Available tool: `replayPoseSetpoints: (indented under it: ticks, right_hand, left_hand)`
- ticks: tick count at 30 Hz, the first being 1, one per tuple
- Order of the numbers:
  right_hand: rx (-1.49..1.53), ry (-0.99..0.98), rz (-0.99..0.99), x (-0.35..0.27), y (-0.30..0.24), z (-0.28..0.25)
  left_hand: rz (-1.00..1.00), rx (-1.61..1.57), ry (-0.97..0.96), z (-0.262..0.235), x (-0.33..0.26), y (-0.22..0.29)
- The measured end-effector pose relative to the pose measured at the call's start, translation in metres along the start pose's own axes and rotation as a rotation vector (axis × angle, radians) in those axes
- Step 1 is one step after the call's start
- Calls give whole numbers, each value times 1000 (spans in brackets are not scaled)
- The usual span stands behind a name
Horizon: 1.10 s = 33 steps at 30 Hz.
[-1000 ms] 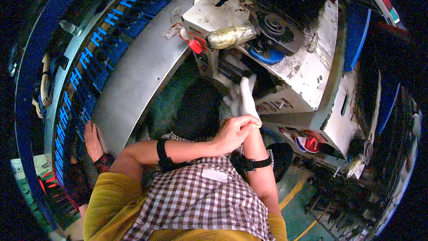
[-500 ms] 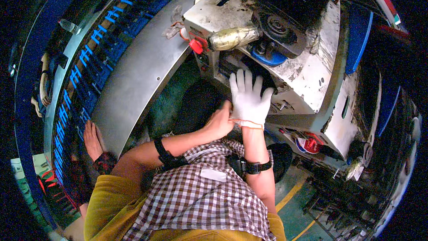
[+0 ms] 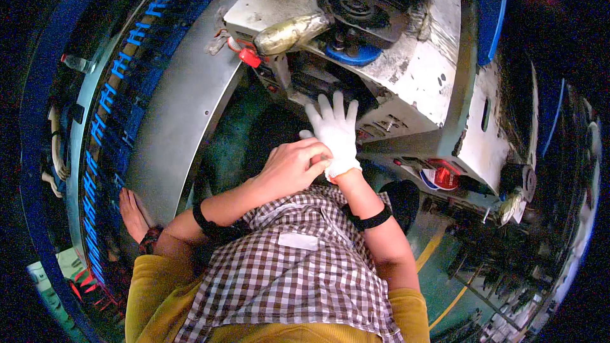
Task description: Put on work gloves and use a buffing machine to process a shoe component.
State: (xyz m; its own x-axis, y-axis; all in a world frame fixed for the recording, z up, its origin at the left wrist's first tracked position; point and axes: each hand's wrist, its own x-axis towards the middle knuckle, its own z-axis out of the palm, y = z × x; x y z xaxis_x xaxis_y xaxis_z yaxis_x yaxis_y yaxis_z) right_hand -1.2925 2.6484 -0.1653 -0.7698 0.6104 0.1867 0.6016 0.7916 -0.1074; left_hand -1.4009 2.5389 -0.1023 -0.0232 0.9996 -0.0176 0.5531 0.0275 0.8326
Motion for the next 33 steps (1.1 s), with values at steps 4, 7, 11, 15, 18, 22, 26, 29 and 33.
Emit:
replayPoseSetpoints:
  ticks: [4,7,11,15,18,22,26,29,33]
  right_hand:
    - [-12,-13,-19,-8,-4,4]
    - [-8,-29,10,-12,-10,5]
    - [73,118,-98,-19,-8,2]
    - [400,-7,-11,-36,8,-4]
    - [638,86,340,-60,26,-7]
    - [785,-56,738,-101,49,-10]
    - [847,-34,844,-137,58,1]
    - [837,-69,883,-154,56,13]
    - [903,168,868,-154,47,25]
  left_hand:
    - [66,89,8,19,0,-7]
    - [173,199,15,32,0,-14]
    - [105,-419,-379,21,8,-22]
    - [-343,-802,-641,-17,3,-28]
    - [-312,-817,-705,-30,-17,-25]
    - [-100,-219,-1013,-18,-52,-7]
    - [171,315,-632,2,-71,2]
    - [202,389,-654,12,-72,-8]
    - [227,608,-658,21,-73,-25]
